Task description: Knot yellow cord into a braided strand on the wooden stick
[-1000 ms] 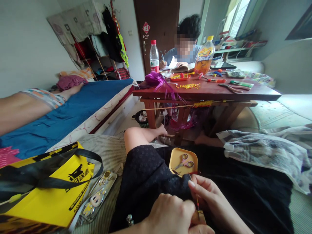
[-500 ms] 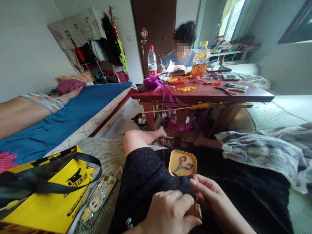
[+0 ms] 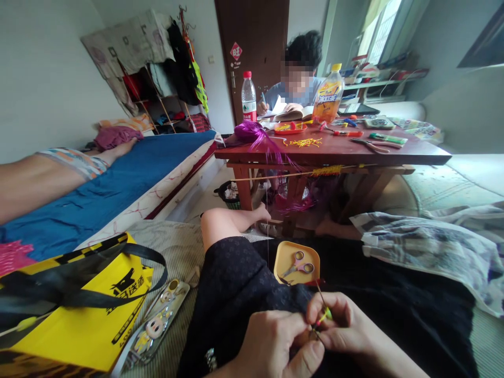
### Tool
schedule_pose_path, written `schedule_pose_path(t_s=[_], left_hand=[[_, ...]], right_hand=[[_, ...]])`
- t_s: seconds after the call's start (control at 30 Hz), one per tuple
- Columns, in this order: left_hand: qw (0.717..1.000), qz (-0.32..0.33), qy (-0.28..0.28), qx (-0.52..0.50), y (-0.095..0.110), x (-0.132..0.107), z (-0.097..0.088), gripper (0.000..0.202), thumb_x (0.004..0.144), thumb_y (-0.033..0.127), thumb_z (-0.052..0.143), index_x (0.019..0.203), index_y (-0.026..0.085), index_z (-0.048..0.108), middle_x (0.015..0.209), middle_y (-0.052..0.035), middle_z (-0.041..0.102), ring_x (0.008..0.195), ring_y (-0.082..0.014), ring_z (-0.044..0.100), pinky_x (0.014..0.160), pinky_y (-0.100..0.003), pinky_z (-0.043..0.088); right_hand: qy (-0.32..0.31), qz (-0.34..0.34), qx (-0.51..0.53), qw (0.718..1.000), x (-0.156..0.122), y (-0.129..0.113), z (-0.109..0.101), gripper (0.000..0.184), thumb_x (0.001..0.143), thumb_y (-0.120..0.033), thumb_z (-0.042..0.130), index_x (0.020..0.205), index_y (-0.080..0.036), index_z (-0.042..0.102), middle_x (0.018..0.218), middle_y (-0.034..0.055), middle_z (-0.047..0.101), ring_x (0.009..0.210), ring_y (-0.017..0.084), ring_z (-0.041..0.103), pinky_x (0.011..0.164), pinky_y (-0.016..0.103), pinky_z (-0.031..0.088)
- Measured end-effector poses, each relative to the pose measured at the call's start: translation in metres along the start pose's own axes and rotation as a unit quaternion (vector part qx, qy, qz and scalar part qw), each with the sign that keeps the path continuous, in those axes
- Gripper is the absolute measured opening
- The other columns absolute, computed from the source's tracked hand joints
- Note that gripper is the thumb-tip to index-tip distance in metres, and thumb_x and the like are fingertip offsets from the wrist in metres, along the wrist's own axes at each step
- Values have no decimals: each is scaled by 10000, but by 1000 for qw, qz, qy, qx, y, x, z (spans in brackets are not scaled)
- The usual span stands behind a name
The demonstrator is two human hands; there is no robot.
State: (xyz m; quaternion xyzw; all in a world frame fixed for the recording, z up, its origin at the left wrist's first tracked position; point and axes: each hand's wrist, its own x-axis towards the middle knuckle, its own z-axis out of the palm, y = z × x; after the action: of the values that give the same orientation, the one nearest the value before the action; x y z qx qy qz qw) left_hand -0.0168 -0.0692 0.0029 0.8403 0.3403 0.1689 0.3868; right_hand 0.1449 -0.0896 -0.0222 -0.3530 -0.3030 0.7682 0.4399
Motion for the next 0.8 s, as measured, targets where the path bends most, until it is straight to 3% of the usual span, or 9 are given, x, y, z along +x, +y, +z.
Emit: schedule_pose_path(t_s=[0.23,0.43,0.6,0.8], left_hand=[[999,-25,-43,-15,1,0,-5,461,853,416,226,649,158,548,559,-35,571,499,-128,523,465,-209,319],[998,-4,-58,-11,0,-1,-5,520,868,455,196,733,168,608,672,-48,652,612,-150,609,571,-206,404],[993,63,-4,101,-3,-1,2,703,848,567,11,603,175,540,529,-37,574,477,-129,529,467,-225,337],[967,139,98,190,-7,-2,9,631,881,508,8,559,183,443,466,-2,499,416,-112,439,439,-254,273]], right_hand=[[4,12,-27,1000,-6,-7,10,235,533,-271,803,647,-136,648,536,-25,591,494,39,463,500,149,304],[-2,-4,-29,1000,-4,-5,10,218,681,-312,695,633,-130,584,524,-18,548,500,63,461,511,174,315],[39,20,15,999,-2,-2,11,273,666,-357,689,625,-132,539,507,-57,411,454,38,314,437,159,224],[54,14,-9,998,-1,-1,14,272,673,-346,661,599,-136,505,487,-66,360,445,37,245,423,167,182]])
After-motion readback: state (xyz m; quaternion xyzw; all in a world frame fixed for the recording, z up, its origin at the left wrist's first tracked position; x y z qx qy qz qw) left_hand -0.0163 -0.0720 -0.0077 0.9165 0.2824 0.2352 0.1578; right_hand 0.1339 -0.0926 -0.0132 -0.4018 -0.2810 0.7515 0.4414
